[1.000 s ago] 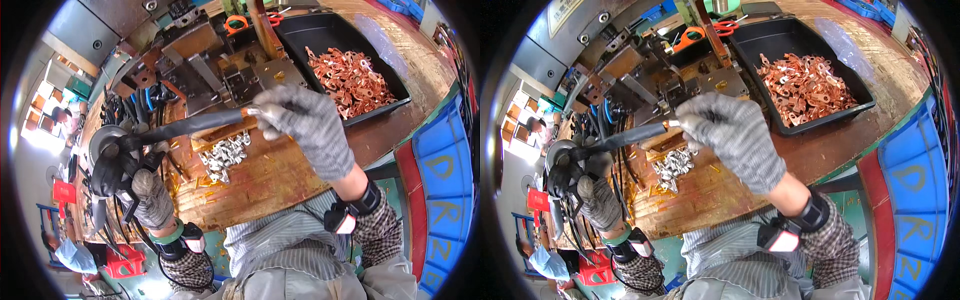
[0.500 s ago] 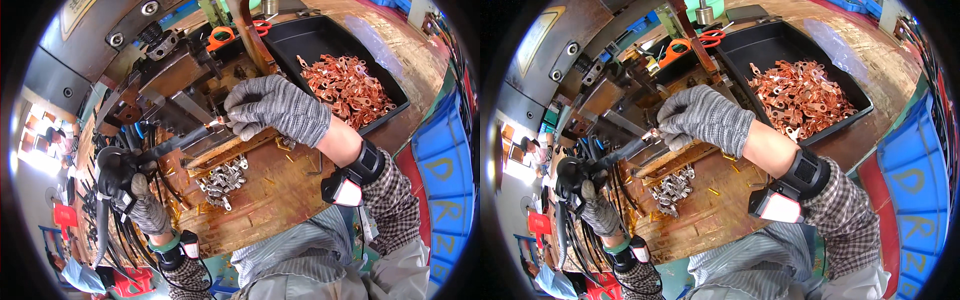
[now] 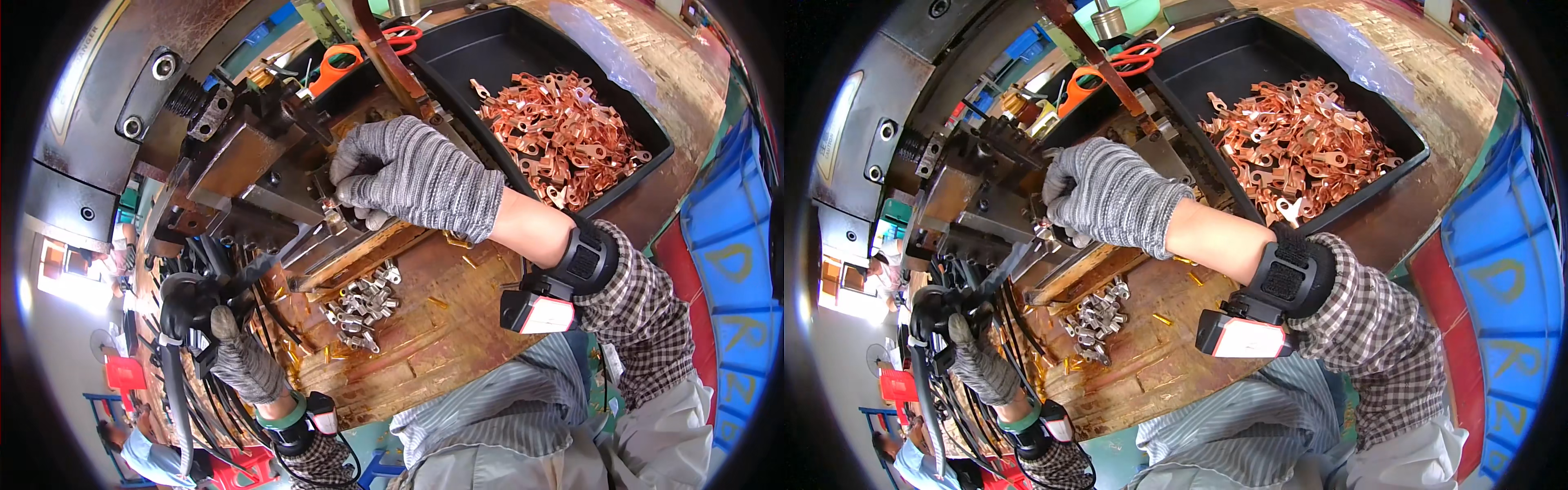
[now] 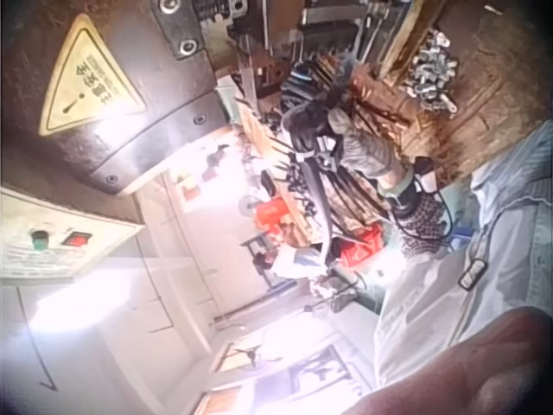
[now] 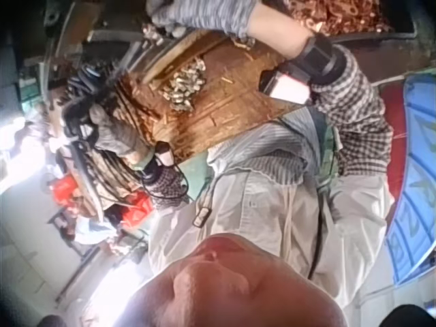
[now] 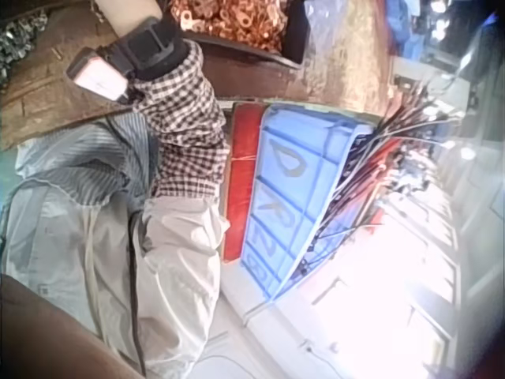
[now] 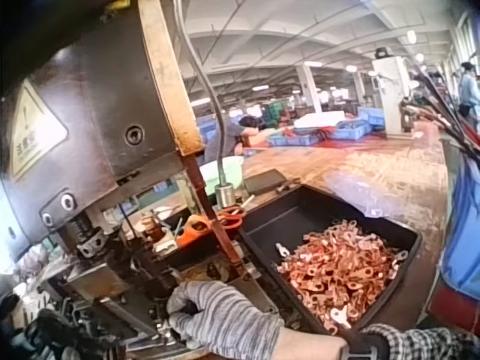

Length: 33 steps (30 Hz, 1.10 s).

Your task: The recorder is crimping metal terminals onto the ends of large black electrical cables using a manual crimping press machine at a workstation.

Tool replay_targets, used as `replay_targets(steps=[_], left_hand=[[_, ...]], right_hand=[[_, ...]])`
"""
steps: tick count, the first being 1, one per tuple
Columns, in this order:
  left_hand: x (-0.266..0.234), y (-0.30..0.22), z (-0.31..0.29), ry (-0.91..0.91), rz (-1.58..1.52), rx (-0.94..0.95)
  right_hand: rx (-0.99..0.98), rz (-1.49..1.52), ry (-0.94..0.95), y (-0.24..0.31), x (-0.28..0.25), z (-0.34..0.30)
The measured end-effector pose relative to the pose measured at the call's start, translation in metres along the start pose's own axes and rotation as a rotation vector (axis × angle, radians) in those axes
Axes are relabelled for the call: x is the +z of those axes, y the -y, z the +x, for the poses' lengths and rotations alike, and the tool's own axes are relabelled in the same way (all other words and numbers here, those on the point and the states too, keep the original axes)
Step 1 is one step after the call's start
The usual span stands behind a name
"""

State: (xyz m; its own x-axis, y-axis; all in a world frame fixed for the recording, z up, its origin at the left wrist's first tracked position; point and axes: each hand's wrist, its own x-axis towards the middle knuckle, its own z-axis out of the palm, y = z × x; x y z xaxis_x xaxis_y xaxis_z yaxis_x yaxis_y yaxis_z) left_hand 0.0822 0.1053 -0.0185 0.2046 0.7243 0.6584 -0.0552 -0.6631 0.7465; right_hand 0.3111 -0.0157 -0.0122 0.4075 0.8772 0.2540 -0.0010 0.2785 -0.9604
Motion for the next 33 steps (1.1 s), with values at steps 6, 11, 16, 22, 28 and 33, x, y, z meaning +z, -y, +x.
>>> replay_targets(steps=[6,11,16,22,28,33], left_hand=[[-0.007,0.003,0.003,0.018,-0.021,-0.064],[-0.004,0.001,0.004,-0.037,0.045,-0.035],[0.001,-0.004,0.002,-0.034,-0.008,-0.048],[-0.006,0.006,0.003,-0.057,0.008,-0.081],[-0.016,0.013,0.004,-0.050,0.048,-0.134],[-0.013,0.007,0.003,0.026,-0.012,-0.098]], right_hand=[[0.166,0.198,0.022,-0.005,-0.004,0.005],[-0.013,-0.062,-0.026,-0.003,0.000,0.003],[0.132,0.071,-0.025,-0.005,-0.001,0.004],[0.012,-0.250,-0.048,-0.001,-0.003,0.002],[-0.151,-0.354,-0.254,0.013,-0.034,-0.018],[-0.030,-0.335,-0.402,0.026,-0.073,-0.062]])
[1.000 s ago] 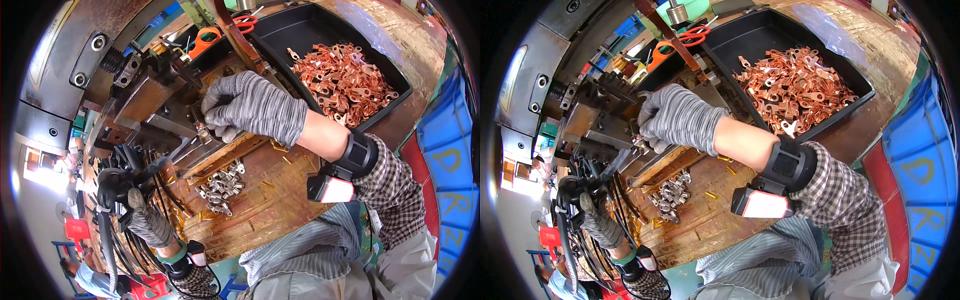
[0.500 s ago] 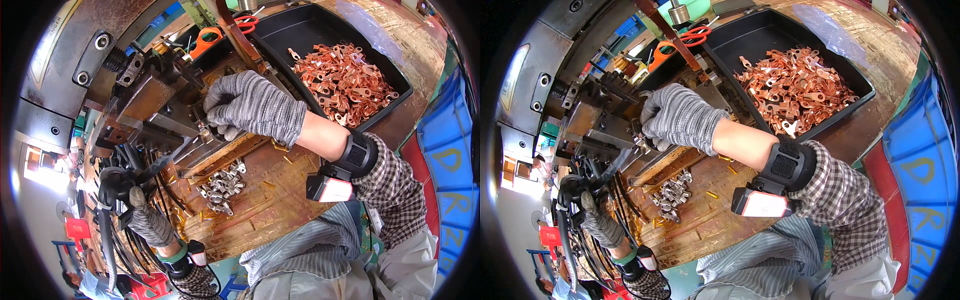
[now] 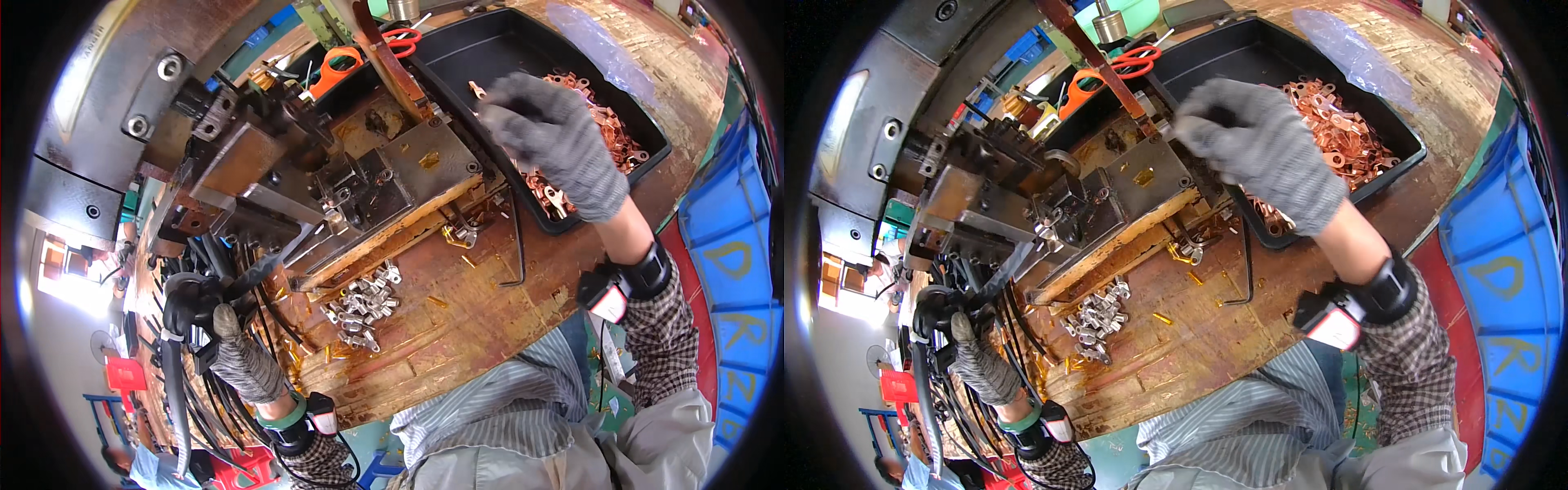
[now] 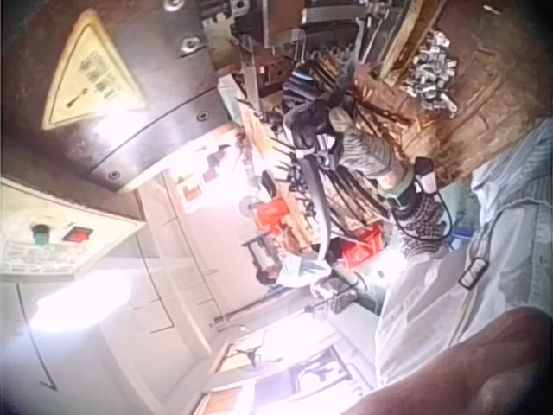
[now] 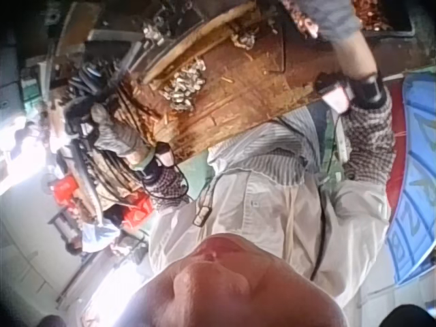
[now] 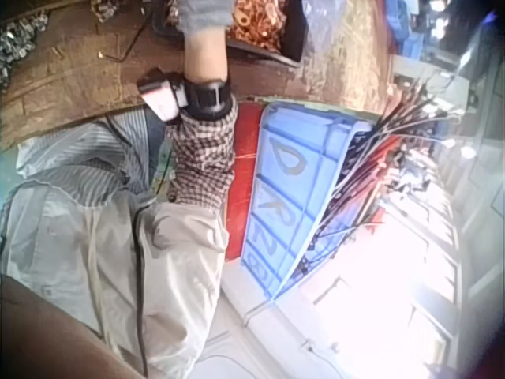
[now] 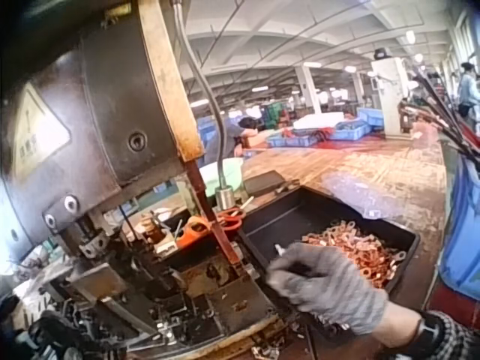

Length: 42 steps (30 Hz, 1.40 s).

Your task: The recorder is crimping metal terminals onto the ends of large black electrical cables using a manual crimping press machine at a workstation.

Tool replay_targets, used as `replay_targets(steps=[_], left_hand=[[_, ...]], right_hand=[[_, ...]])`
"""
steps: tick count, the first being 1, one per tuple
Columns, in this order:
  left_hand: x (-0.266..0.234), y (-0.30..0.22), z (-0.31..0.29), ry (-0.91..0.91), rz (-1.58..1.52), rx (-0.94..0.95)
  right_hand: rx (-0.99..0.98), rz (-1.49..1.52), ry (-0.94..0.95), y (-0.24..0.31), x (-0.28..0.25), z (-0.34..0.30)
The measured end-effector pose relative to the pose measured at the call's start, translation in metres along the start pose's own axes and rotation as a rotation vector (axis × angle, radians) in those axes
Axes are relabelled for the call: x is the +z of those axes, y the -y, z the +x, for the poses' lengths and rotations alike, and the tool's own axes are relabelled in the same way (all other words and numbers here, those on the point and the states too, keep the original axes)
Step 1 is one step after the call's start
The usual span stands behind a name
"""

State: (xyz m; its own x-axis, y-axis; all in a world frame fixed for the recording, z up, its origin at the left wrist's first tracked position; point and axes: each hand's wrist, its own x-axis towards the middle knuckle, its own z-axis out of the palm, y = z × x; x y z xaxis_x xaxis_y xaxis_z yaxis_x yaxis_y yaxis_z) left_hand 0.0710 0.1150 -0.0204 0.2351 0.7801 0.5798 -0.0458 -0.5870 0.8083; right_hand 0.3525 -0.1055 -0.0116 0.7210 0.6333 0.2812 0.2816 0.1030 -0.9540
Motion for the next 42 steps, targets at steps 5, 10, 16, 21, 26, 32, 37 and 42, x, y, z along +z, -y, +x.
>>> replay_targets(steps=[5,10,16,21,26,32,37,42], left_hand=[[0.007,-0.006,-0.002,0.005,-0.053,-0.006],[0.001,-0.004,-0.001,-0.028,-0.143,-0.089],[-0.037,-0.028,0.006,0.000,-0.167,0.005],[-0.128,-0.086,0.010,0.411,0.205,-0.202],[-0.081,-0.120,-0.033,0.748,0.784,-0.060],[-0.092,-0.082,-0.064,0.633,0.489,-0.394],[-0.085,-0.105,-0.032,0.936,1.395,0.330],[-0.135,-0.063,0.006,0.865,1.823,0.217]], right_hand=[[0.052,0.054,-0.145,-0.031,-0.028,-0.031],[-0.110,-0.060,-0.182,-0.046,-0.023,-0.026],[-0.218,-0.188,-0.276,-0.055,-0.026,-0.024],[-0.401,-0.410,-0.314,-0.031,-0.013,-0.040],[-0.802,-0.453,0.514,0.035,0.079,-0.132],[-1.310,-0.642,0.111,0.069,0.128,-0.158],[-0.822,-0.797,0.448,0.028,0.094,-0.145],[-0.570,-0.886,0.618,0.013,0.081,-0.151]])
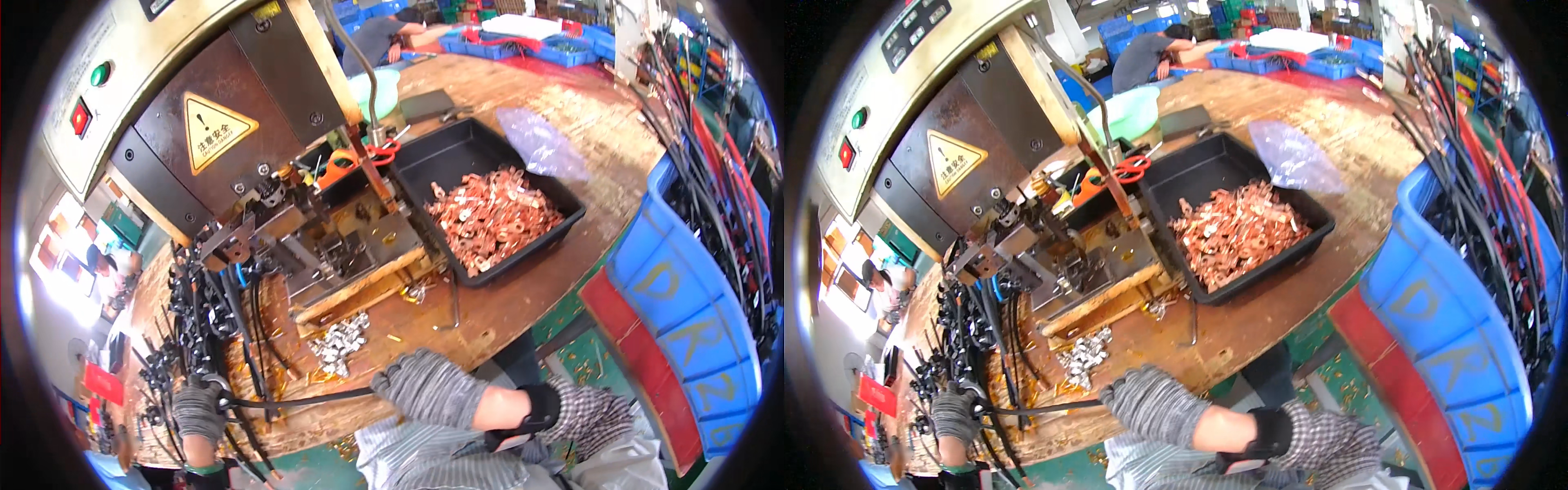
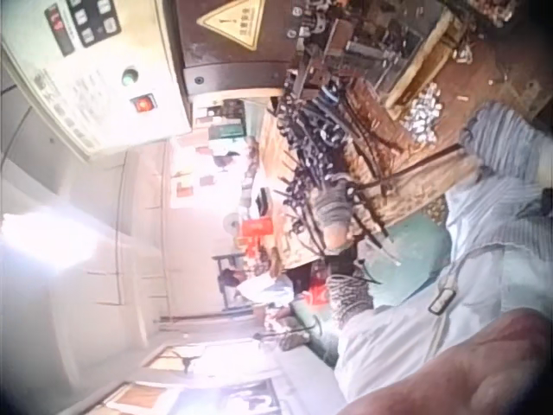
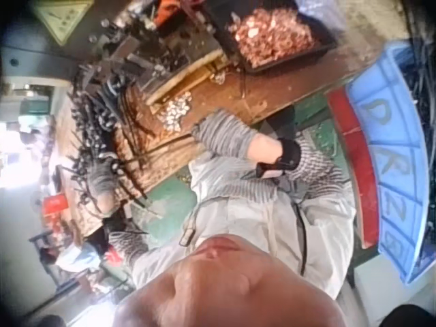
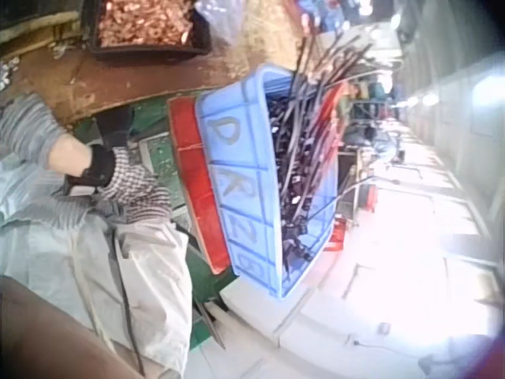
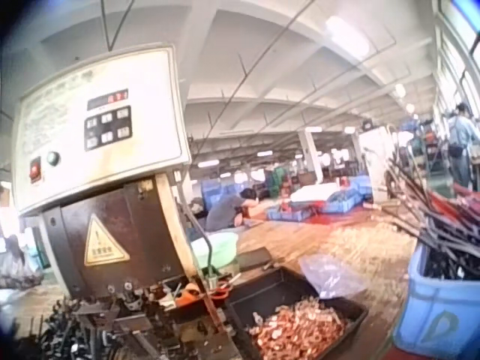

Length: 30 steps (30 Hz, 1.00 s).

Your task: The recorder is crimping metal terminals onto the ends of large black electrical cables using a manual crimping press machine at a workstation.

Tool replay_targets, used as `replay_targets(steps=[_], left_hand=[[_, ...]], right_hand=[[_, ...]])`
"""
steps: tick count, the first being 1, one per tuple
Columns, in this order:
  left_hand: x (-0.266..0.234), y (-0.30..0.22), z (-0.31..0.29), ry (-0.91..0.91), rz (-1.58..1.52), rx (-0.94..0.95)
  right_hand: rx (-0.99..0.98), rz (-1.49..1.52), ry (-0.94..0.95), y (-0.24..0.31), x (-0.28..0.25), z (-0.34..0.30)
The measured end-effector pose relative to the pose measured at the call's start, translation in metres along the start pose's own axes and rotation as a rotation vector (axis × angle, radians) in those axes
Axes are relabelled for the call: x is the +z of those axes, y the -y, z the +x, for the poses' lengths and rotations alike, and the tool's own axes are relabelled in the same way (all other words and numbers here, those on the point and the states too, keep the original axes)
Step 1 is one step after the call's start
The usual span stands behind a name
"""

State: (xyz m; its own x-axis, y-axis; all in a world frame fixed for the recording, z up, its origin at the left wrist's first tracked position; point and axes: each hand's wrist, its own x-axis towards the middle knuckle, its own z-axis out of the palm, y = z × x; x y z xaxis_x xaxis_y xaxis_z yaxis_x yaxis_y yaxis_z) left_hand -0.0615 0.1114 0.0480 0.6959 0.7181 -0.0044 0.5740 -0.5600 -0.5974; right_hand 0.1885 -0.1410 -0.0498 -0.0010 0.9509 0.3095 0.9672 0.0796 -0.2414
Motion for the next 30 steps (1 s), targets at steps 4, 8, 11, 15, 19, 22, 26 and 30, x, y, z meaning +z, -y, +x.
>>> replay_targets(steps=[4,8,11,15,19,22,26,30], left_hand=[[0.093,0.038,0.024,-0.069,0.124,-0.001],[0.013,-0.011,0.012,-0.230,-0.160,0.189],[-0.045,-0.080,0.010,-0.339,-0.918,0.377],[-0.058,-0.153,0.016,-0.236,-0.987,0.596],[-0.036,-0.175,0.040,-0.229,-1.075,0.715],[-0.032,-0.175,0.041,-0.191,-0.967,0.746],[-0.025,-0.177,0.046,-0.256,-1.005,0.823],[-0.023,-0.179,0.046,-0.306,-0.991,0.830]], right_hand=[[-0.063,-0.005,0.041,0.011,0.018,0.016],[-0.096,0.015,-0.057,0.016,0.040,0.031],[-0.107,-0.005,-0.130,0.008,0.034,0.039],[-0.050,0.088,-0.087,-0.001,0.039,0.039],[0.166,0.279,0.032,-0.008,0.021,0.029],[0.245,0.626,-0.038,-0.020,0.031,0.020],[0.300,1.078,-0.010,-0.028,0.048,0.010],[0.621,1.617,0.300,-0.033,0.031,0.012]])
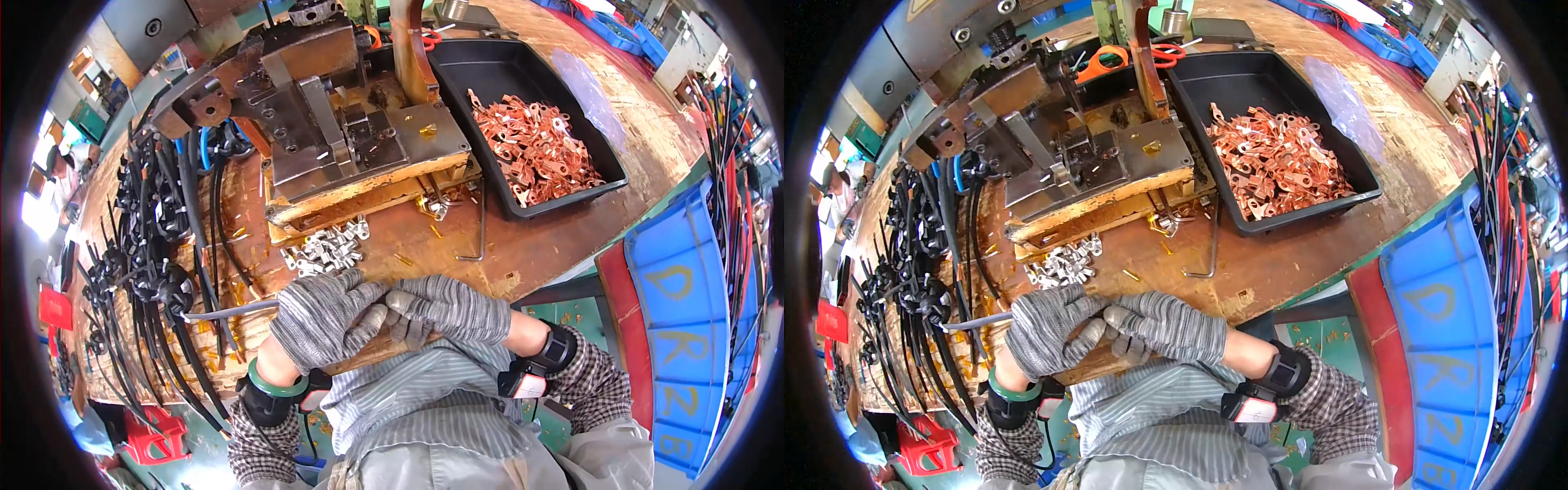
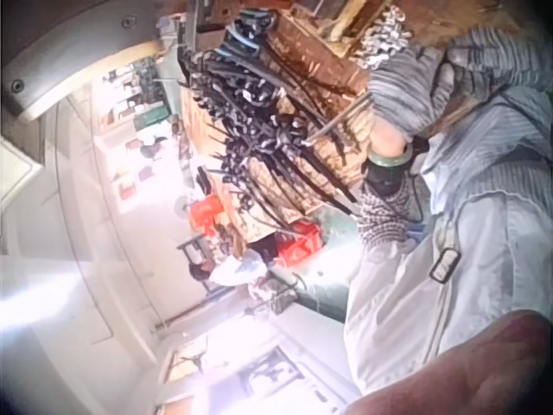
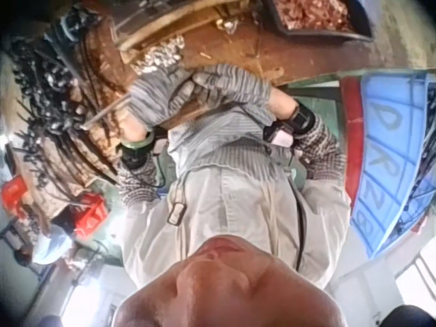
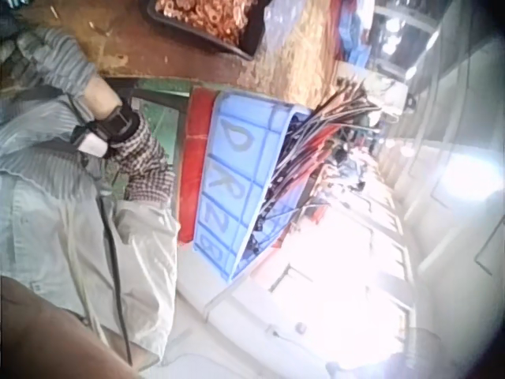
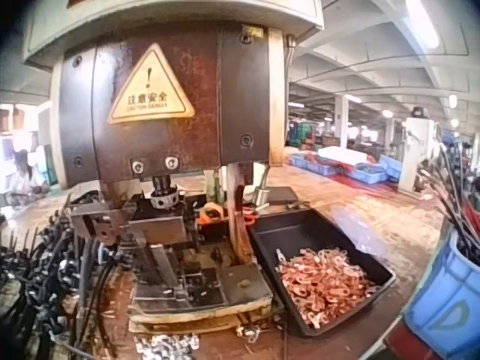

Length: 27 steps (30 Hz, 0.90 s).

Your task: The recorder is crimping metal terminals onto the ends of large black electrical cables using a manual crimping press machine at a workstation.

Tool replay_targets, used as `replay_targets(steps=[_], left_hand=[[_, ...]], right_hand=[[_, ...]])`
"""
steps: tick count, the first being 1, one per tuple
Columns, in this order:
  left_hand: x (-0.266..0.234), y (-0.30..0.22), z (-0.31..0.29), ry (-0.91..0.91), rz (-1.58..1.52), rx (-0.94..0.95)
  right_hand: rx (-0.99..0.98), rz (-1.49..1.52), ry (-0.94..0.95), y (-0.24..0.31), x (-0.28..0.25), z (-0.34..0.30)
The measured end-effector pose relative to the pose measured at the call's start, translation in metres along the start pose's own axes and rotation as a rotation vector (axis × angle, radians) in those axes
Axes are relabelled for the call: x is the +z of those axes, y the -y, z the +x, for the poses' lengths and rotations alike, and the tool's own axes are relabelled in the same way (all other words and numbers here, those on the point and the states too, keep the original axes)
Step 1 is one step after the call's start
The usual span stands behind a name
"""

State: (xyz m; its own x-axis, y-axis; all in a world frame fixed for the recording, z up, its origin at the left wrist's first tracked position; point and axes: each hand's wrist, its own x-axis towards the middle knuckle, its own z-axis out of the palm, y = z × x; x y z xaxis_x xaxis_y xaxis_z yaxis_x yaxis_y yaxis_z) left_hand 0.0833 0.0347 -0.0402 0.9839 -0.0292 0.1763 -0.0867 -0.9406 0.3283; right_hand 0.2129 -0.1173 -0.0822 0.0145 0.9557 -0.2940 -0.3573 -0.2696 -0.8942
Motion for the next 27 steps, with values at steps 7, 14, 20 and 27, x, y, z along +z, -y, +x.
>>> replay_targets(steps=[7,14,20,27], left_hand=[[0.006,0.012,0.003,0.090,0.044,0.046],[0.005,0.011,0.001,-0.009,0.195,0.060],[-0.006,0.012,0.003,-0.170,0.356,0.044],[0.011,0.021,0.008,-0.255,0.242,0.002]], right_hand=[[-0.546,-1.185,-0.453,-0.020,0.004,0.002],[-0.235,-0.433,-0.376,0.002,0.008,-0.006],[-0.880,-1.094,-0.826,0.008,-0.030,-0.021],[-0.079,-1.539,-1.017,0.095,-0.135,-0.039]])
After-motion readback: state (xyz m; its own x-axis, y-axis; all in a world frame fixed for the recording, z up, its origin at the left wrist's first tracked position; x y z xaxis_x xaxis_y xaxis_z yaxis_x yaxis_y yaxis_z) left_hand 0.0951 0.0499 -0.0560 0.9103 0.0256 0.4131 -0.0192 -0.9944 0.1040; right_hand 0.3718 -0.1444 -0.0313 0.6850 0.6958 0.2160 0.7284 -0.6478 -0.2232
